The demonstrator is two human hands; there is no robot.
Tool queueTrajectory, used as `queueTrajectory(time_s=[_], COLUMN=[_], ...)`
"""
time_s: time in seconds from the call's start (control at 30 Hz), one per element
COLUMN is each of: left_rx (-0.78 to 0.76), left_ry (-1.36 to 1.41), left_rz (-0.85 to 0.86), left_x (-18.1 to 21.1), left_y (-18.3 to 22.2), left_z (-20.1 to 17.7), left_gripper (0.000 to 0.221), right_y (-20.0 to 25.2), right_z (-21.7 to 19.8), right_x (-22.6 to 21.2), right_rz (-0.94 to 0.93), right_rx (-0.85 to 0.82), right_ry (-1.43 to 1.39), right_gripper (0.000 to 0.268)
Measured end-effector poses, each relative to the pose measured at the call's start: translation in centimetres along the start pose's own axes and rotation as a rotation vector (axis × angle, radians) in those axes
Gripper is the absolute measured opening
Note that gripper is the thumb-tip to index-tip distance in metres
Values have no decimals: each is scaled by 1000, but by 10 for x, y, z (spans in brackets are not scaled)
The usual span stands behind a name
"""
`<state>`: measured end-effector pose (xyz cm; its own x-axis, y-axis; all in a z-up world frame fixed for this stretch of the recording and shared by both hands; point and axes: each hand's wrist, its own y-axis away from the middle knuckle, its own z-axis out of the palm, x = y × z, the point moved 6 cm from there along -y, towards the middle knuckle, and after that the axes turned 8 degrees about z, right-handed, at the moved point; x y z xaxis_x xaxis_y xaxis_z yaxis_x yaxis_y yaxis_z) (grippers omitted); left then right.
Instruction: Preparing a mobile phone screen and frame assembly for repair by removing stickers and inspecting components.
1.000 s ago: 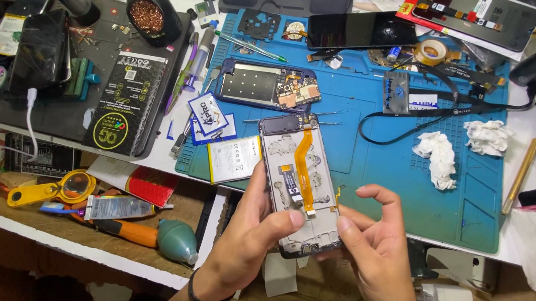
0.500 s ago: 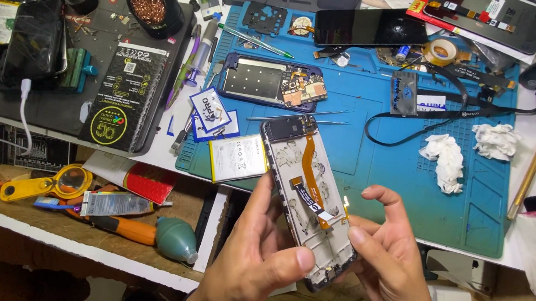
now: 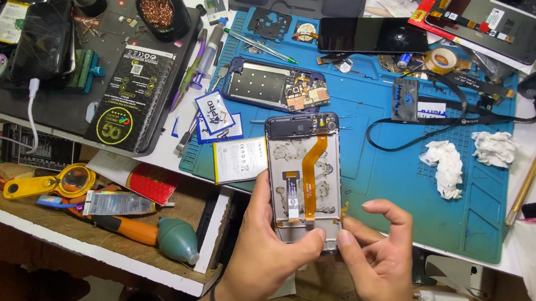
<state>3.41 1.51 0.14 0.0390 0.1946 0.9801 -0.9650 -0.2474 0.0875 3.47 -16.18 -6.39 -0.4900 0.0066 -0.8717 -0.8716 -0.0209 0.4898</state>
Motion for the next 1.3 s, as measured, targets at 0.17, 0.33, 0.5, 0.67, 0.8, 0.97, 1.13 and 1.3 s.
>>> queueTrajectory(time_s=[0.17, 0.33, 0.5, 0.67, 0.8, 0.97, 1.13, 1.3], left_rx=[29, 40, 49, 45, 45, 55, 68, -102], left_ry=[-57, -68, -94, -40, -32, -34, -48, 107], left_rz=[32, 42, 62, 68, 89, 71, 27, -254], left_x=[3, 4, 3, 1, 6, 1, -7, -22], left_y=[-3, -4, -6, -6, -5, -6, -14, -18], left_z=[2, 4, 4, 6, 8, 11, 12, 7], left_gripper=[67, 61, 64, 66, 66, 66, 59, 115], right_y=[2, 4, 7, 7, 8, 8, 4, -1], right_z=[3, 8, 15, 17, 17, 14, 9, 2], right_x=[0, -3, -10, -10, -12, -12, -21, -39], right_rz=[-51, -129, -198, -181, -159, -187, -161, 32], right_rx=[-19, -87, -190, -208, -194, -150, -90, 46], right_ry=[-5, -49, -146, -157, -128, -89, 50, -63], right_gripper=[46, 43, 43, 43, 44, 46, 47, 47])
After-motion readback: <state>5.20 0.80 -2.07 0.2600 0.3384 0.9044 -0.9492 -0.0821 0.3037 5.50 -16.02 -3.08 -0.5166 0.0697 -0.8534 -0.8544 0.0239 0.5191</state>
